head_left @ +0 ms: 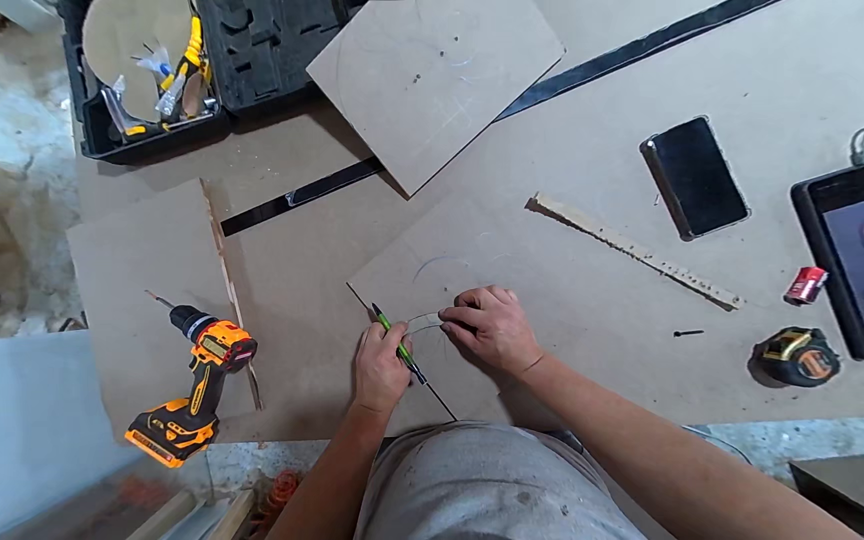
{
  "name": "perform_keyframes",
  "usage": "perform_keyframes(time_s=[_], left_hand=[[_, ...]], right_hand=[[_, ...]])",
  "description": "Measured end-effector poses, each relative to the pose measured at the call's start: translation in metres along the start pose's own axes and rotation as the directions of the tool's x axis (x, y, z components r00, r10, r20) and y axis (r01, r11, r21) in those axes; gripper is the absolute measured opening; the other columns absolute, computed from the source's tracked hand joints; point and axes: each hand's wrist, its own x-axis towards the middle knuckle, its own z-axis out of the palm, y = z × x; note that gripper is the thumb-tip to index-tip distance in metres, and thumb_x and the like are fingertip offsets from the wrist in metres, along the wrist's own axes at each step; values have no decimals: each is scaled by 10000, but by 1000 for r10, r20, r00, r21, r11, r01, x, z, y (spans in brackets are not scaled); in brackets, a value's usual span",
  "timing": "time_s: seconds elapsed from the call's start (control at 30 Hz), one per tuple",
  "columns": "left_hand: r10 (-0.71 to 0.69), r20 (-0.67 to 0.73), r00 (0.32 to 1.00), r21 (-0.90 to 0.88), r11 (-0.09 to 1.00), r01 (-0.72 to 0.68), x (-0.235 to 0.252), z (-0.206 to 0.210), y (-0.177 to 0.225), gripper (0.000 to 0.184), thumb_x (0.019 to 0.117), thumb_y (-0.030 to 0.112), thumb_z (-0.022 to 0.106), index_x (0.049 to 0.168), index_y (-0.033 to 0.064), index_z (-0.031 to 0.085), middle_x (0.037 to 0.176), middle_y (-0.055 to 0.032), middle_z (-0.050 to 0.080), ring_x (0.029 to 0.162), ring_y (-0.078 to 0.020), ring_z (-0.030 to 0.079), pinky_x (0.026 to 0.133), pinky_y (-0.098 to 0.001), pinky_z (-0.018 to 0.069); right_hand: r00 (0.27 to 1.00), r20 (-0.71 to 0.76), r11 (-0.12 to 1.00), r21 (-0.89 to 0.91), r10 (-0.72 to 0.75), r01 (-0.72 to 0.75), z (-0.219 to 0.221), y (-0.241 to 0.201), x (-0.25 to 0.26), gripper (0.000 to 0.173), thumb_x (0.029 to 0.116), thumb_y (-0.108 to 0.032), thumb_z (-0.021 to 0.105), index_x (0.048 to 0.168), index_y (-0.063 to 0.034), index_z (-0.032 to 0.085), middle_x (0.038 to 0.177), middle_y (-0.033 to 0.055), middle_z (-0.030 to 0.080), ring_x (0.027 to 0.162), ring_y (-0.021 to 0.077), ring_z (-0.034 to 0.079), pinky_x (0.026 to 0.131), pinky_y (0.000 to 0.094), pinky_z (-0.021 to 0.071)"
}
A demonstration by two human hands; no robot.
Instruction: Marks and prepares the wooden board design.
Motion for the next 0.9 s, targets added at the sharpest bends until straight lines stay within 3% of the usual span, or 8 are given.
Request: perform_keyframes(time_s=[0.2, 0.4, 0.9], left_hand=[[3, 16, 1000, -17, 1000, -3, -1, 1, -3, 236, 1012, 295, 651, 1188, 168, 743, 963, -62, 622, 906, -194, 629, 802, -345, 570], [-74, 46, 996, -2, 997, 74, -5, -1, -1, 263, 983, 284, 681, 1223, 186, 726, 1010, -74, 656, 953, -228, 654, 826, -406, 582], [-77, -23, 997, -35, 996, 76, -9, -3, -4, 225, 999, 279, 681, 1191, 175, 733, 958, -53, 662, 905, -192, 663, 807, -357, 585]], right_hand=[[1000, 6, 1000, -23, 15, -15, 2, 0, -1, 204, 1002, -444, 617, 1105, -366, 774, 1030, -46, 680, 1022, 158, 610, 884, 397, 476], [1000, 22, 1000, -21, 18, -18, 0, 0, -2, 204, 999, -445, 625, 1100, -357, 779, 1038, -51, 677, 1025, 147, 610, 890, 384, 488], [998, 19, 998, -26, 62, -61, 1, -6, 3, 215, 1021, -440, 598, 1144, -389, 766, 1072, -24, 671, 1026, 177, 606, 876, 407, 471]])
